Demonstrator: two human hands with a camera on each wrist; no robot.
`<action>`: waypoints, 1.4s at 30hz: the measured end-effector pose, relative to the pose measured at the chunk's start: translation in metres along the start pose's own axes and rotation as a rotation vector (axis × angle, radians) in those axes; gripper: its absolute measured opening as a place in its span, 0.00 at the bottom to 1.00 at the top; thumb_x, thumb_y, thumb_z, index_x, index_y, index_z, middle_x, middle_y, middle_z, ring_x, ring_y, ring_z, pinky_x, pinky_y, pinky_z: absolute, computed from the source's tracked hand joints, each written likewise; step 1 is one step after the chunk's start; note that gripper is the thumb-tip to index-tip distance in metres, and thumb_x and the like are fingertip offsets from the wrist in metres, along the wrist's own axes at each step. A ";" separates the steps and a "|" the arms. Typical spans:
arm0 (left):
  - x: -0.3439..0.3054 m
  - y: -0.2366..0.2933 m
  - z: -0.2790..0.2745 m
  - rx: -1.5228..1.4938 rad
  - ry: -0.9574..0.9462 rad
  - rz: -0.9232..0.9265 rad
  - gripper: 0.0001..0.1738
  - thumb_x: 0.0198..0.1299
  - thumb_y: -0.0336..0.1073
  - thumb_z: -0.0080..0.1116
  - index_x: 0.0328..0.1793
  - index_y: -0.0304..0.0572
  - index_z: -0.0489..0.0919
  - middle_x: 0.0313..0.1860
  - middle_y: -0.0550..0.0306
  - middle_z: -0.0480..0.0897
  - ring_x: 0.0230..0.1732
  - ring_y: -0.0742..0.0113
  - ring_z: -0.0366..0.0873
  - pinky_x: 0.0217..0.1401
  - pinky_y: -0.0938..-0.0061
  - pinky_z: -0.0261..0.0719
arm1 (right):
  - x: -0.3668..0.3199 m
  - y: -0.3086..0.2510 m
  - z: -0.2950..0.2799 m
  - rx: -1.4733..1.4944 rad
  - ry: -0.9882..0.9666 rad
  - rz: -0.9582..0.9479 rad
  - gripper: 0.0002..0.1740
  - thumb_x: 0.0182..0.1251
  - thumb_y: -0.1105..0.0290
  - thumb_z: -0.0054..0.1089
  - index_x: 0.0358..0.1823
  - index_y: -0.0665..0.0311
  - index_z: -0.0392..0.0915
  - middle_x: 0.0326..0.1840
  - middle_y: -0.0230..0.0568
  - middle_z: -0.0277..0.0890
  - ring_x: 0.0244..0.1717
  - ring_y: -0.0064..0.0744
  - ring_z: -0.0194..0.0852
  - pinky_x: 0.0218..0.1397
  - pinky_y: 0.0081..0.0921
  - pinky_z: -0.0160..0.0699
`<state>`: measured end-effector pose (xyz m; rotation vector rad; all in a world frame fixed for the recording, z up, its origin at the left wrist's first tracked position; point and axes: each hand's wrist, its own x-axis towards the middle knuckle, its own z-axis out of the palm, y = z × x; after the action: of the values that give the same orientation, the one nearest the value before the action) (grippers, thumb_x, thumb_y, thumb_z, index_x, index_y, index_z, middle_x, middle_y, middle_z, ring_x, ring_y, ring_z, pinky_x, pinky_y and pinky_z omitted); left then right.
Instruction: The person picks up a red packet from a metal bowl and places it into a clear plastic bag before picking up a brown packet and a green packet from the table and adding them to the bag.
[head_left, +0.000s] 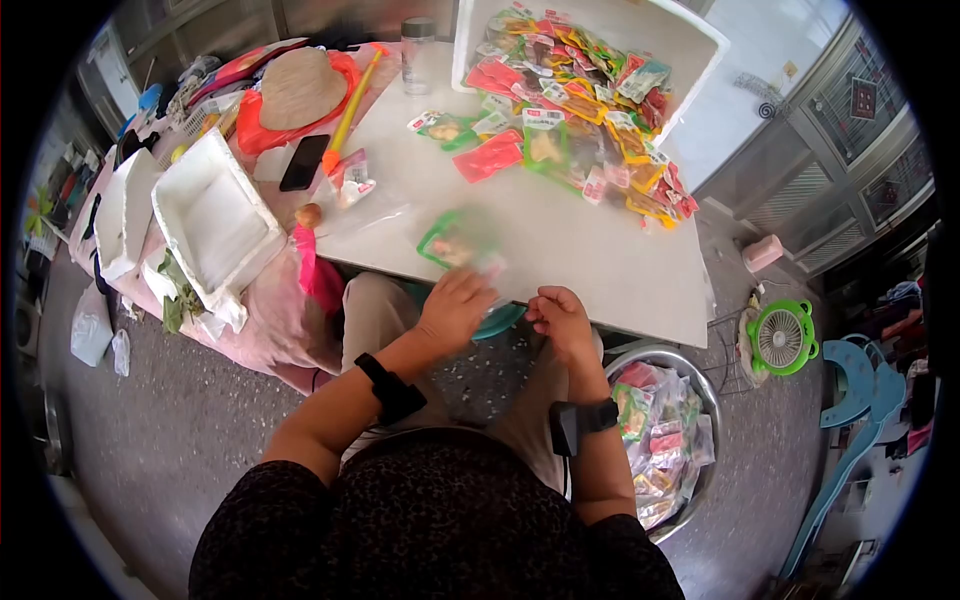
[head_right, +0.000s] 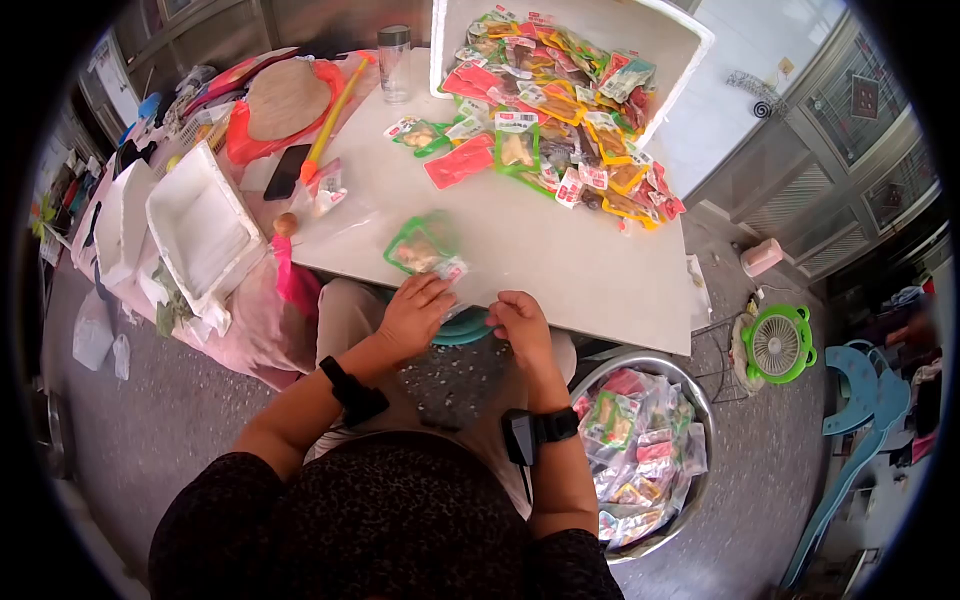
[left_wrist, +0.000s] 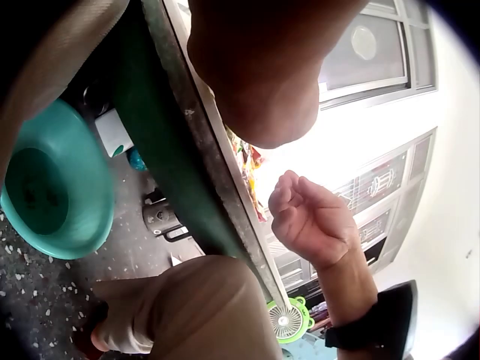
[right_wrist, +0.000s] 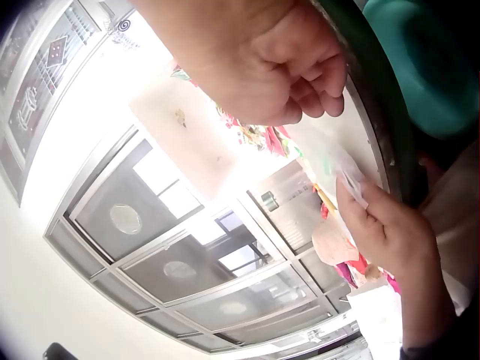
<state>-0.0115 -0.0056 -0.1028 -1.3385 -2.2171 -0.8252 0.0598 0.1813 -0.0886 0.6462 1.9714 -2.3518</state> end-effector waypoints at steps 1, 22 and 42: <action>0.008 0.000 -0.010 -0.057 -0.012 -0.013 0.23 0.36 0.26 0.53 0.46 0.42 0.72 0.47 0.50 0.69 0.52 0.51 0.63 0.55 0.62 0.60 | -0.002 -0.004 -0.005 -0.017 0.027 -0.027 0.13 0.57 0.71 0.47 0.43 0.67 0.65 0.34 0.34 0.71 0.32 0.22 0.70 0.29 0.15 0.67; 0.089 0.050 -0.112 -1.070 -0.457 -0.466 0.14 0.58 0.32 0.43 0.48 0.32 0.70 0.43 0.58 0.74 0.46 0.72 0.69 0.50 0.78 0.65 | -0.092 -0.136 -0.002 -1.108 -0.001 -0.825 0.12 0.49 0.69 0.55 0.34 0.68 0.71 0.30 0.47 0.70 0.33 0.45 0.67 0.36 0.32 0.65; 0.065 0.066 -0.056 -0.840 -0.437 -0.381 0.07 0.51 0.28 0.47 0.37 0.36 0.70 0.33 0.55 0.74 0.37 0.67 0.71 0.39 0.76 0.68 | -0.124 -0.106 -0.068 -0.481 0.066 -0.416 0.03 0.54 0.76 0.53 0.28 0.68 0.69 0.22 0.25 0.63 0.27 0.13 0.58 0.28 0.14 0.59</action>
<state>0.0214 0.0222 -0.0033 -1.5626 -2.6266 -1.9174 0.1664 0.2366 0.0419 0.3104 2.7855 -1.9016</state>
